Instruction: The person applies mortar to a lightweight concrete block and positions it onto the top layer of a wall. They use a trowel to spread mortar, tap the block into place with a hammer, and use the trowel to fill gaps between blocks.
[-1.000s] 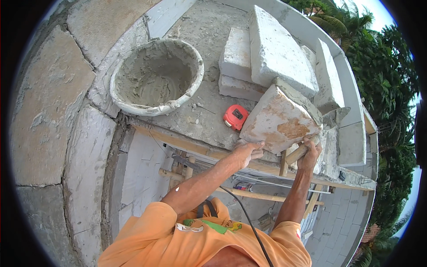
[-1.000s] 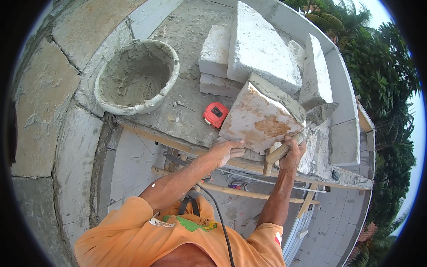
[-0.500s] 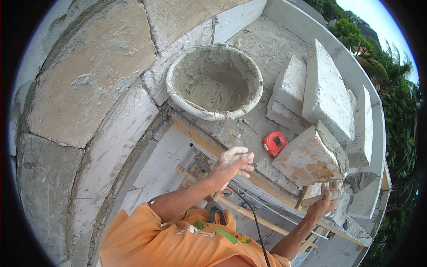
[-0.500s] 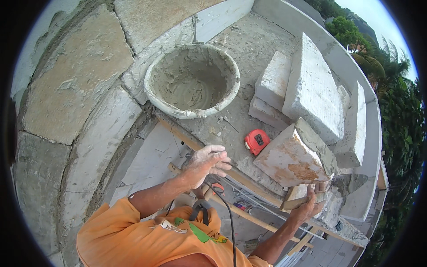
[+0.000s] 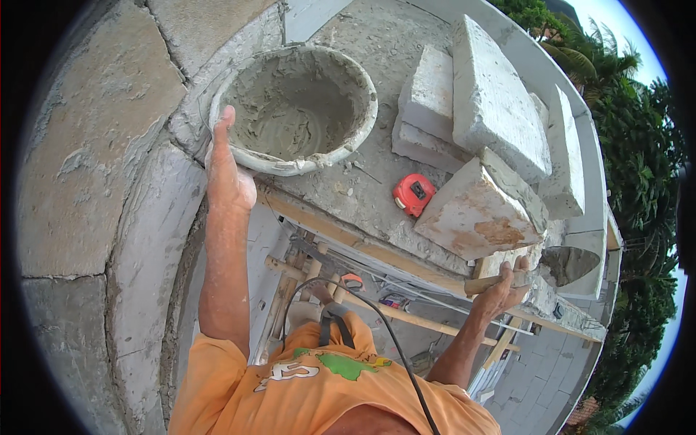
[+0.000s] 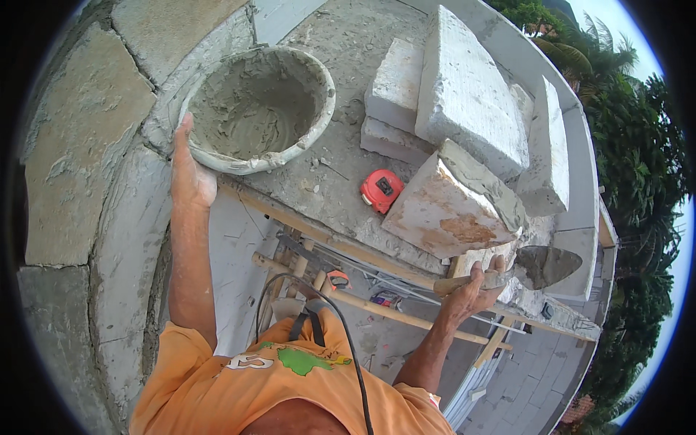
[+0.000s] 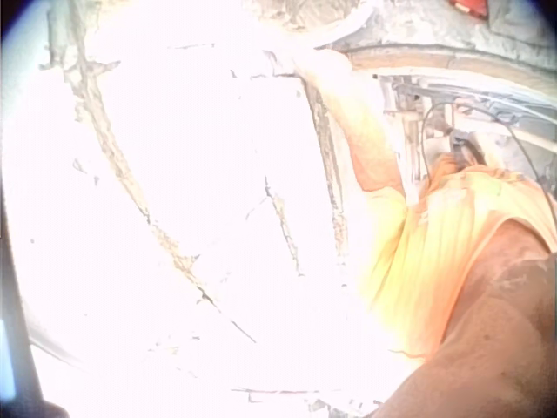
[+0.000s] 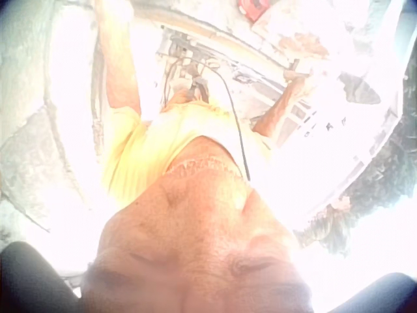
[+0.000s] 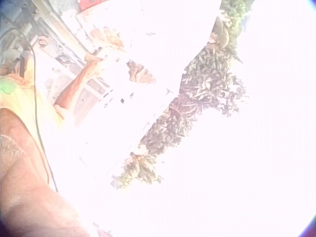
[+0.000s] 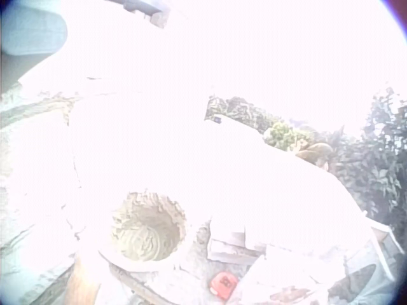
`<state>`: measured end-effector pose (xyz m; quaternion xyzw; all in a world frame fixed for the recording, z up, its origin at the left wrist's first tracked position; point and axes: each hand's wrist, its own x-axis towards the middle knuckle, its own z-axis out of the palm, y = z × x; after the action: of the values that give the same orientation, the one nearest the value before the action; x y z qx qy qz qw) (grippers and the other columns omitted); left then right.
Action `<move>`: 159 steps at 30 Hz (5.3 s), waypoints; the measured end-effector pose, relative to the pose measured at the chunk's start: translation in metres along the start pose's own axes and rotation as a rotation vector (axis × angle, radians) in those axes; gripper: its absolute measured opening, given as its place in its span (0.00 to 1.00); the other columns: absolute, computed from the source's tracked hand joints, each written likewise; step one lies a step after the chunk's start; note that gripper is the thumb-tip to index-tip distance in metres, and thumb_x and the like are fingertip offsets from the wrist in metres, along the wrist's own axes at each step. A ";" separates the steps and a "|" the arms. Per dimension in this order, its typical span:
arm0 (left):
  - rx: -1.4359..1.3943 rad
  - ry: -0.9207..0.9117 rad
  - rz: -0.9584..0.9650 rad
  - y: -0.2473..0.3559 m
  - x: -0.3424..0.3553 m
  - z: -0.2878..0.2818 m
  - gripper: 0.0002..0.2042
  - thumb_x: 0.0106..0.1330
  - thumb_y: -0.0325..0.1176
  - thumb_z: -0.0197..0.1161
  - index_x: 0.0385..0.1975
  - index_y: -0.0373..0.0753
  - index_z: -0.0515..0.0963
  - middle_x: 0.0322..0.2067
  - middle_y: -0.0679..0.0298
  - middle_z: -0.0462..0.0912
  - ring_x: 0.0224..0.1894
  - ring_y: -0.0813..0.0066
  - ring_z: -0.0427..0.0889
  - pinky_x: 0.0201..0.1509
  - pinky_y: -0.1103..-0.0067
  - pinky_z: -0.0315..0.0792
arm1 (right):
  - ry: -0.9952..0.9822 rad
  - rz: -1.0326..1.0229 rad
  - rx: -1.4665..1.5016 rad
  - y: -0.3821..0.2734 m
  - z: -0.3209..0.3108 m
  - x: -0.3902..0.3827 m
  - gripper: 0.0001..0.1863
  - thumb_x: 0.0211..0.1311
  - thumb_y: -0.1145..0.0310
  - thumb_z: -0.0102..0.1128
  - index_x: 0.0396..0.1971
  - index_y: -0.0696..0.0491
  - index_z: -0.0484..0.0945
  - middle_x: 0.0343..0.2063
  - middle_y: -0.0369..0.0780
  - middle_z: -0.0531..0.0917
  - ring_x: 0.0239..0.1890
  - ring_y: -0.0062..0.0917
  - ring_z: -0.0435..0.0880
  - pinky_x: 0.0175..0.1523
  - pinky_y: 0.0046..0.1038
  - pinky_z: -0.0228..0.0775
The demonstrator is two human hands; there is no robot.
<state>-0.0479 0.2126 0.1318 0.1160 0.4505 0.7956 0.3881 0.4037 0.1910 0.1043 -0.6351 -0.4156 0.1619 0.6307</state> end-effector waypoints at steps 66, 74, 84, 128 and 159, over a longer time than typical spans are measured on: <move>-0.351 0.882 0.651 0.078 -0.460 -0.217 0.36 0.47 0.11 0.50 0.64 0.31 0.70 0.48 0.58 0.80 0.43 0.73 0.79 0.45 0.80 0.74 | -2.683 -0.573 -0.029 -0.386 0.139 -0.268 0.17 0.56 0.73 0.71 0.43 0.65 0.80 0.25 0.39 0.82 0.23 0.19 0.80 0.30 0.25 0.71; -0.453 0.964 0.789 0.094 -0.515 -0.249 0.37 0.46 0.10 0.48 0.65 0.30 0.69 0.50 0.54 0.80 0.45 0.68 0.81 0.46 0.77 0.77 | -2.822 -0.613 -0.047 -0.419 0.101 -0.353 0.15 0.56 0.73 0.69 0.42 0.64 0.80 0.24 0.37 0.80 0.23 0.20 0.78 0.28 0.25 0.69; -0.520 1.009 0.939 0.107 -0.546 -0.265 0.36 0.45 0.12 0.46 0.62 0.31 0.68 0.53 0.50 0.79 0.51 0.59 0.83 0.54 0.68 0.80 | -2.496 -1.048 0.464 -0.459 0.053 -0.407 0.22 0.57 0.73 0.66 0.51 0.67 0.76 0.26 0.41 0.81 0.25 0.22 0.80 0.31 0.29 0.72; -0.477 0.850 0.804 0.125 -0.569 -0.333 0.37 0.44 0.11 0.46 0.64 0.29 0.67 0.53 0.48 0.78 0.53 0.56 0.82 0.57 0.67 0.78 | -0.453 -2.198 0.596 -0.425 -0.014 -0.487 0.32 0.56 0.78 0.60 0.63 0.71 0.68 0.36 0.57 0.80 0.36 0.39 0.86 0.32 0.46 0.75; -0.540 0.768 0.676 0.118 -0.593 -0.391 0.36 0.46 0.09 0.46 0.63 0.30 0.67 0.53 0.50 0.78 0.53 0.59 0.81 0.56 0.70 0.77 | -0.740 -1.988 0.042 -0.427 -0.065 -0.472 0.29 0.58 0.82 0.59 0.62 0.71 0.66 0.31 0.45 0.75 0.32 0.29 0.79 0.30 0.31 0.77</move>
<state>0.0814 -0.4953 0.1033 -0.1466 0.2782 0.9472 -0.0629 0.0289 -0.2580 0.3635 0.0900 -0.9114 -0.2364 0.3246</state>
